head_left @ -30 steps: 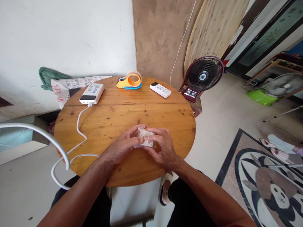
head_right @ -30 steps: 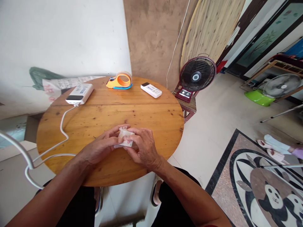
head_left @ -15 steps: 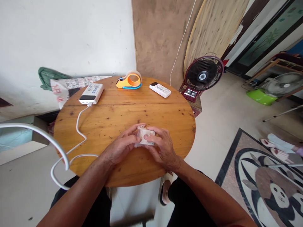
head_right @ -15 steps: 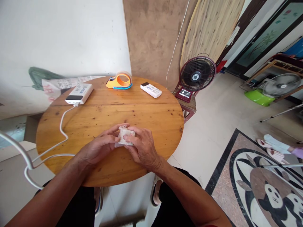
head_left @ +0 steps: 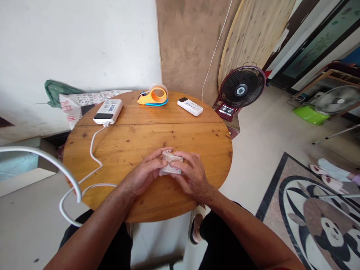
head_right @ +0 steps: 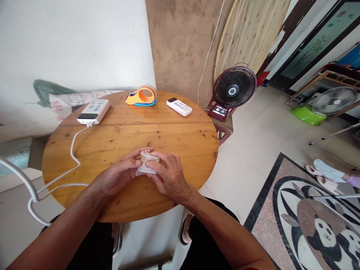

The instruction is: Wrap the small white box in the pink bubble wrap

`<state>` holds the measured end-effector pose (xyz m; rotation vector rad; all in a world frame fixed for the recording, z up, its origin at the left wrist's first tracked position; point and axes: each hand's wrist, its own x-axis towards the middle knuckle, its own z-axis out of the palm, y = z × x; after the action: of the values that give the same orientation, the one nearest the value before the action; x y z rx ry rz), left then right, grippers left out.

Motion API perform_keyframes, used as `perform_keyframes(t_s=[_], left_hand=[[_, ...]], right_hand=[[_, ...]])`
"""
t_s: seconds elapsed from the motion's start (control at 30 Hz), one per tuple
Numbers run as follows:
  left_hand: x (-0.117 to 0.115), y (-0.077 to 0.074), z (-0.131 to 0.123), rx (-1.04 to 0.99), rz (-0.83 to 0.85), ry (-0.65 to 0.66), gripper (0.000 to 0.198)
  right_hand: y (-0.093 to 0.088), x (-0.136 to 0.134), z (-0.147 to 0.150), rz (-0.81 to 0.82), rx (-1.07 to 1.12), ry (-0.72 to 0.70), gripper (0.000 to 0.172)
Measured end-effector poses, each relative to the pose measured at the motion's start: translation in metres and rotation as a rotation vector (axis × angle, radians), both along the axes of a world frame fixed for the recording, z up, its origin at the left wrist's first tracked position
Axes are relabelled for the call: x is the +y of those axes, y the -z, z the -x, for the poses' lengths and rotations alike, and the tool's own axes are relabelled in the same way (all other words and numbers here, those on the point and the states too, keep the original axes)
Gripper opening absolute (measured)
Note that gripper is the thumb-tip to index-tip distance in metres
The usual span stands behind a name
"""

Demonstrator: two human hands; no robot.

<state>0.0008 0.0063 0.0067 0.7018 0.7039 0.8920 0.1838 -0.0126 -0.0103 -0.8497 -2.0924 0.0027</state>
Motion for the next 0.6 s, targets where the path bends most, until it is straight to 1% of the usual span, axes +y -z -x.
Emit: perform_keyframes(t_s=[0.13,0.23,0.33,0.4,0.47,0.6], left_hand=[[0.0002,0.0005,0.0006,0.005,-0.016,0.014,0.047],[-0.0003,0.0,0.0008,0.031,-0.034,0.026,0.046],[-0.0009,-0.0004,0.0001,0.066,-0.043,0.025,0.046],[-0.0011,-0.0001,-0.0005,0.084,-0.046,0.018,0.047],[-0.0013,0.0007,-0.0008,0.102,-0.057,0.012,0.047],[-0.0013,0.0022,-0.0002,0.136,-0.073,0.004,0.046]], right_hand=[[0.0006,0.0002,0.0009,0.0,0.035,-0.01,0.028],[0.0008,0.0001,0.0015,0.031,0.085,-0.012,0.026],[0.0003,-0.0003,0.0019,0.056,0.123,-0.009,0.032],[-0.0005,-0.0006,0.002,0.063,0.108,-0.004,0.04],[-0.0013,-0.0007,0.0018,0.066,0.062,0.001,0.045],[-0.0019,-0.0005,0.0014,0.043,0.015,-0.008,0.039]])
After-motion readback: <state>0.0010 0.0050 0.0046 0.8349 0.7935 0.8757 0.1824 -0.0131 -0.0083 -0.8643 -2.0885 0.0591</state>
